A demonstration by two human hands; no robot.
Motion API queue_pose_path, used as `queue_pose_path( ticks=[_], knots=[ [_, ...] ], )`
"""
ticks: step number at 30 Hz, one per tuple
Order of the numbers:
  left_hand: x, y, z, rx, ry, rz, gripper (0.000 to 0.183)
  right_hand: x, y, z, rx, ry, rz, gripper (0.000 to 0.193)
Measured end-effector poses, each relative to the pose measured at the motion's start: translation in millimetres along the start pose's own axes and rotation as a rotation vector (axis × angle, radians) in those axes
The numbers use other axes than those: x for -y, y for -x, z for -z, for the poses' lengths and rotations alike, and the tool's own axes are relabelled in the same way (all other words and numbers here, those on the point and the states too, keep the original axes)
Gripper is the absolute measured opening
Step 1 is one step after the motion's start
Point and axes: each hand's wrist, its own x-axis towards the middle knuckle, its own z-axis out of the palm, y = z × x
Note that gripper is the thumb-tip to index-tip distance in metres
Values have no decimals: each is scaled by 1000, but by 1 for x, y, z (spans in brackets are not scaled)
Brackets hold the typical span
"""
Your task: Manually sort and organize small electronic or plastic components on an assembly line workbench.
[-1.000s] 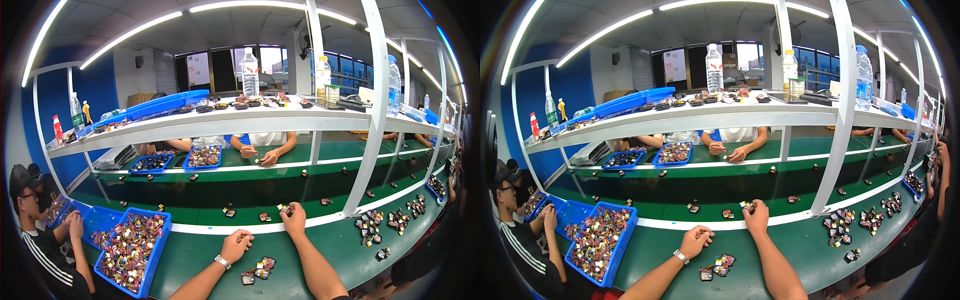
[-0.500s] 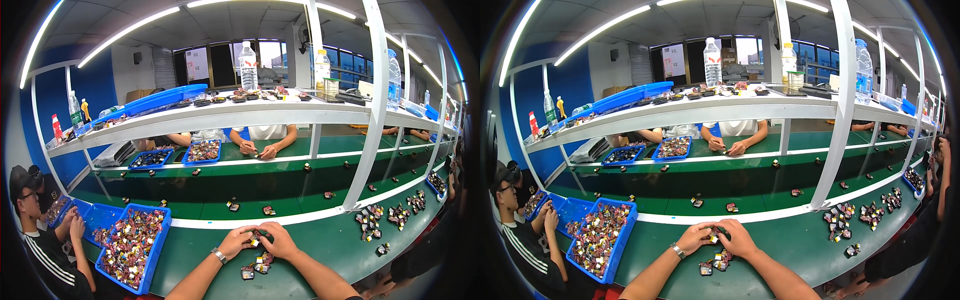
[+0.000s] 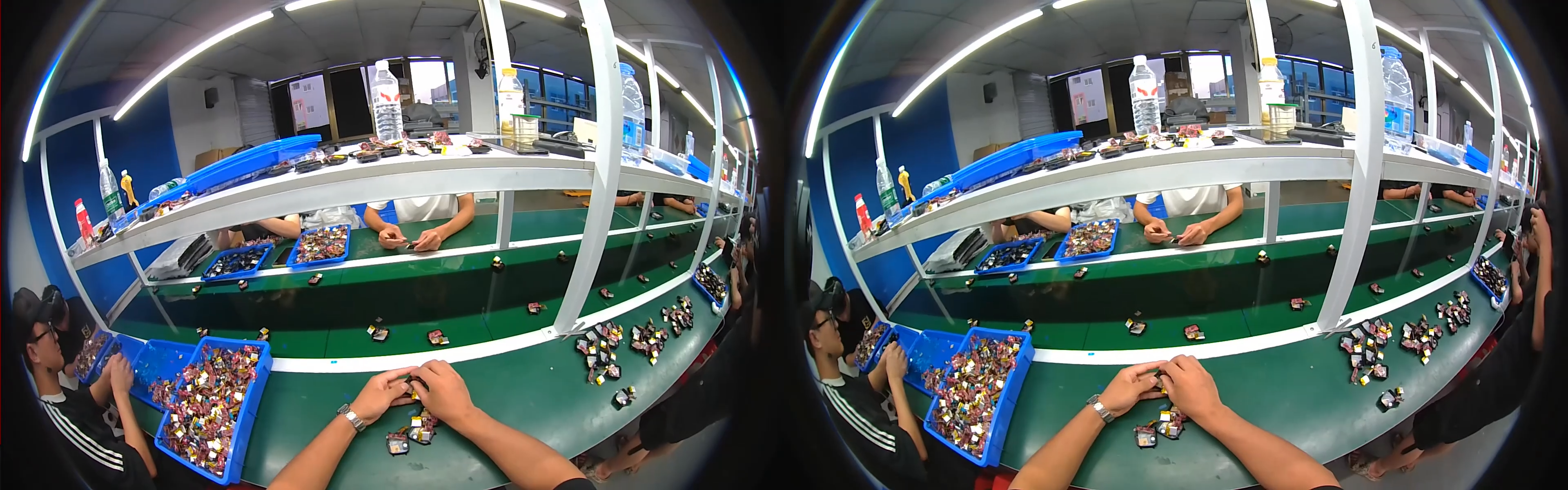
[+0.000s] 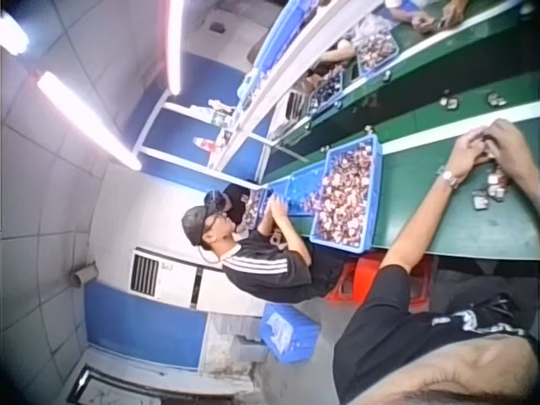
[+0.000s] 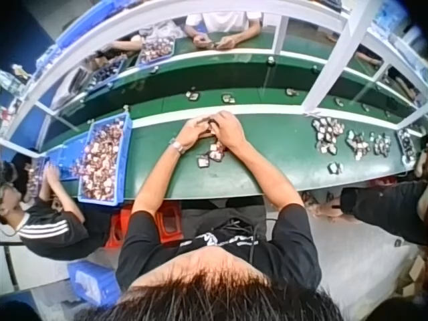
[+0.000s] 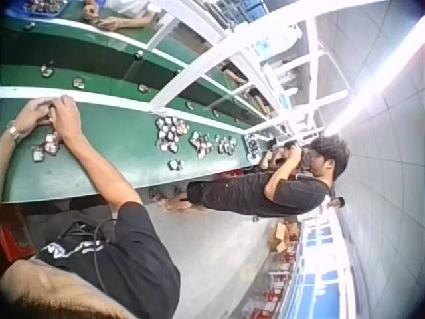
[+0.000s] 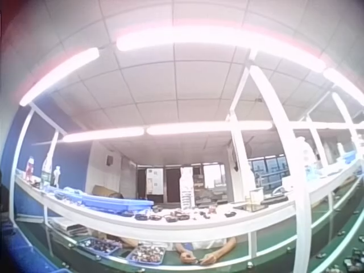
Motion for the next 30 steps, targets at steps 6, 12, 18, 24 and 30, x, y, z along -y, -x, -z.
queue_pose_path(
  ticks=[6, 12, 18, 24, 30],
  knots=[
    [5, -3, 5, -65, 110, -12, 32, -4, 2, 1, 31, 32, 32, 12],
    [4, -3, 4, -16, 172, -73, 31, 1, -1, 3, 40, 17, 1, 14],
    [5, -3, 2, 15, 181, -44, 30, 0, -1, -3, 13, 81, 30, 16],
    [5, -2, 5, 42, 218, -45, 33, -3, 1, -1, 58, 88, 74, 16],
    [7, -4, 9, 40, 191, -25, 35, -24, -5, 8, 242, -113, 88, 12]
  ],
)
